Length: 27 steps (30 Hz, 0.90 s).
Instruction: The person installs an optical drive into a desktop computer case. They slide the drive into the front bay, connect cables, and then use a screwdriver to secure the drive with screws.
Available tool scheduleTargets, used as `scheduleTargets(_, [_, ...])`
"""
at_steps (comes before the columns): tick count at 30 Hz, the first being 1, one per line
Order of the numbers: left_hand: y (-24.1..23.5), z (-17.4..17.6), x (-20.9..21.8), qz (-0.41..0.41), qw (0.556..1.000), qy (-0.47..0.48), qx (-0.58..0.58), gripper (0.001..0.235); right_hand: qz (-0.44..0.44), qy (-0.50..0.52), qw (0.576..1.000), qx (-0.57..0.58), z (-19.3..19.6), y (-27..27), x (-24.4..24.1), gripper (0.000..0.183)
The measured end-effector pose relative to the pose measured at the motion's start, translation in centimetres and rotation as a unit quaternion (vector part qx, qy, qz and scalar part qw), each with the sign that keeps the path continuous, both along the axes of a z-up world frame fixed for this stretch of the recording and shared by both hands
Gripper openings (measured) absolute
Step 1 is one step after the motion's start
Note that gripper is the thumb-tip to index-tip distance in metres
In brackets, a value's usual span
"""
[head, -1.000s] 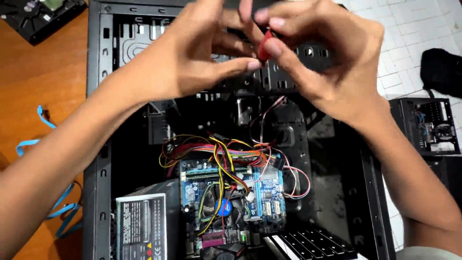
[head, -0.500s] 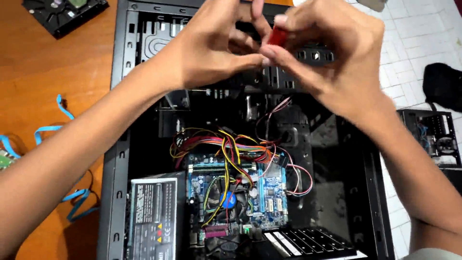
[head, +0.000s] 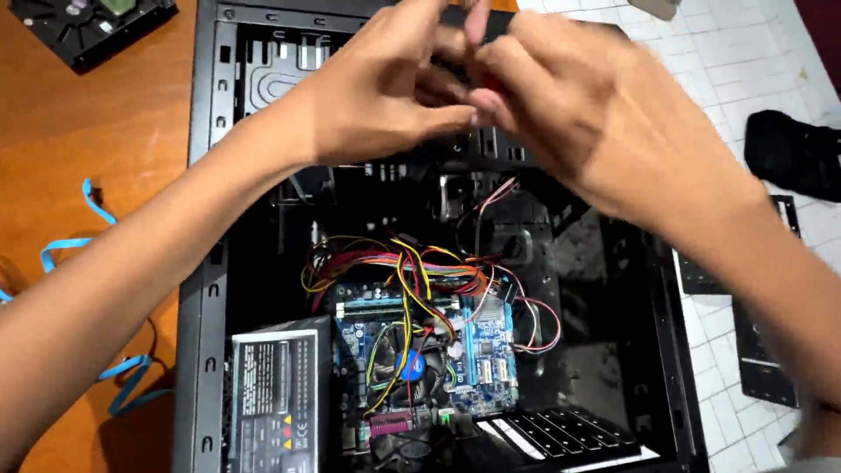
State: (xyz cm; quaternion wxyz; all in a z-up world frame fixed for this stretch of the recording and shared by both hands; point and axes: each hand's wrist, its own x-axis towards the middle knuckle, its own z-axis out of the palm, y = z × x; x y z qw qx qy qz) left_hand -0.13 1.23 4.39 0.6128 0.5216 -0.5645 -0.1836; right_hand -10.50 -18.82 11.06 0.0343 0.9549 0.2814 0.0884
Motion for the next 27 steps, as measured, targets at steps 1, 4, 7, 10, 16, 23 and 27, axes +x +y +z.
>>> scheduleTargets(1, [0.3,0.4,0.0,-0.02,1.0,0.019,0.009,0.036,0.02,0.053,0.998,-0.025,0.9,0.7,-0.1,0.016])
scheduleTargets(4, [0.9,1.0,-0.5,-0.093,0.986,0.12,0.067,0.031,0.031,0.074,0.996,-0.049,1.4,0.5,-0.5,0.019])
scheduleTargets(7, [0.2,1.5,-1.4,-0.008,0.999,0.025,0.041,0.057,0.095,-0.092,0.982,-0.133,-0.7,-0.2,0.7,0.035])
scheduleTargets(10, [-0.1,0.2,-0.3,0.107,0.985,-0.131,0.014,0.045,0.037,-0.196,0.943,-0.267,-0.3,1.4,0.5,0.043])
scheduleTargets(16, [0.2,1.4,-0.9,0.065,0.994,0.04,0.075,0.045,0.02,0.086,0.996,0.028,0.3,0.9,1.3,0.022])
scheduleTargets(23, [-0.4,0.4,-1.1,-0.019,0.999,0.032,0.026,0.049,-0.014,-0.221,0.952,-0.21,-1.7,-0.2,0.4,0.033])
scheduleTargets(27, [-0.5,0.6,-0.9,0.058,0.997,0.024,0.034,0.048,0.012,-0.074,0.99,-0.116,-1.1,-0.7,1.0,0.026])
